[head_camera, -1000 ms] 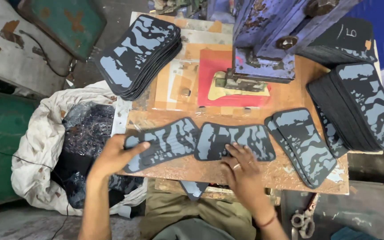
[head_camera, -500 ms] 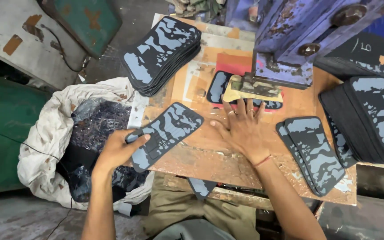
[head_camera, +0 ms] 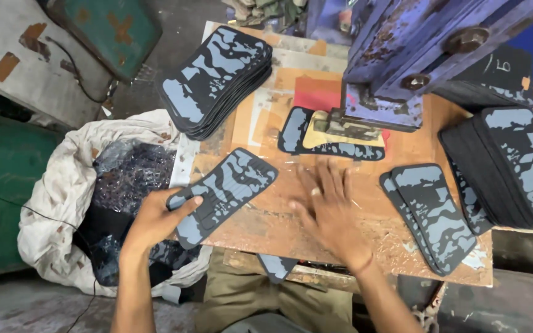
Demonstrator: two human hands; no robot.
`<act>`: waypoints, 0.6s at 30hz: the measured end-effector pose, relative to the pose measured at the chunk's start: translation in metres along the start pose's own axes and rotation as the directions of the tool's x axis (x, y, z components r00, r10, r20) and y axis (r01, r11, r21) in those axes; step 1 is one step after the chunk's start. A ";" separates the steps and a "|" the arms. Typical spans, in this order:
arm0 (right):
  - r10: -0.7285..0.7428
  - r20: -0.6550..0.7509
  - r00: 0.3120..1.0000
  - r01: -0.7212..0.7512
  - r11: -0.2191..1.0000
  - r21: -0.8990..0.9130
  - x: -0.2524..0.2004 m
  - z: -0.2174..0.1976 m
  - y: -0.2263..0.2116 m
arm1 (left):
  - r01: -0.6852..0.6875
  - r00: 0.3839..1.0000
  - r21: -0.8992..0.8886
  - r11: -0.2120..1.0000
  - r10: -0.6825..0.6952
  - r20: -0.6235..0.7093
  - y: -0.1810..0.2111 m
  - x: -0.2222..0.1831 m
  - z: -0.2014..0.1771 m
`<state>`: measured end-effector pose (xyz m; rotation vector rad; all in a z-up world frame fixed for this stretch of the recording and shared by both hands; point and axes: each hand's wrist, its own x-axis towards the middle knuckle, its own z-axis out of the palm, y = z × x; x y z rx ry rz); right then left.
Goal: Applying patterns to small fabric components using a manual press machine.
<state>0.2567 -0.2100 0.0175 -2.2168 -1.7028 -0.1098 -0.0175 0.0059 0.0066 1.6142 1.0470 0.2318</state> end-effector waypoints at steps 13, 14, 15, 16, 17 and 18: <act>0.044 -0.035 0.998 -0.039 0.990 0.133 -0.054 -0.018 -0.019 | 0.072 0.997 -0.008 0.997 -0.072 -0.026 0.006 -0.009 0.005; 0.052 -0.055 0.997 -0.042 0.986 0.162 -0.056 -0.021 -0.019 | 0.074 0.997 0.007 0.997 -0.073 -0.033 0.004 -0.012 0.006; 0.052 -0.065 0.997 -0.041 0.986 0.162 -0.060 -0.022 -0.002 | 0.064 0.997 0.012 0.998 -0.064 -0.035 0.001 -0.007 0.005; 0.112 -0.137 0.984 -0.096 0.989 0.113 -0.065 -0.023 0.016 | -0.015 0.996 0.049 0.999 0.020 -0.089 -0.003 -0.002 0.004; 0.175 -0.197 0.965 -0.165 0.984 0.067 -0.077 -0.026 0.031 | -0.081 0.987 0.088 0.993 0.092 -0.130 -0.009 -0.002 0.005; 0.184 -0.194 0.964 -0.174 0.983 0.067 -0.084 -0.033 0.048 | -0.079 0.989 0.090 0.993 0.090 -0.121 -0.011 0.006 0.000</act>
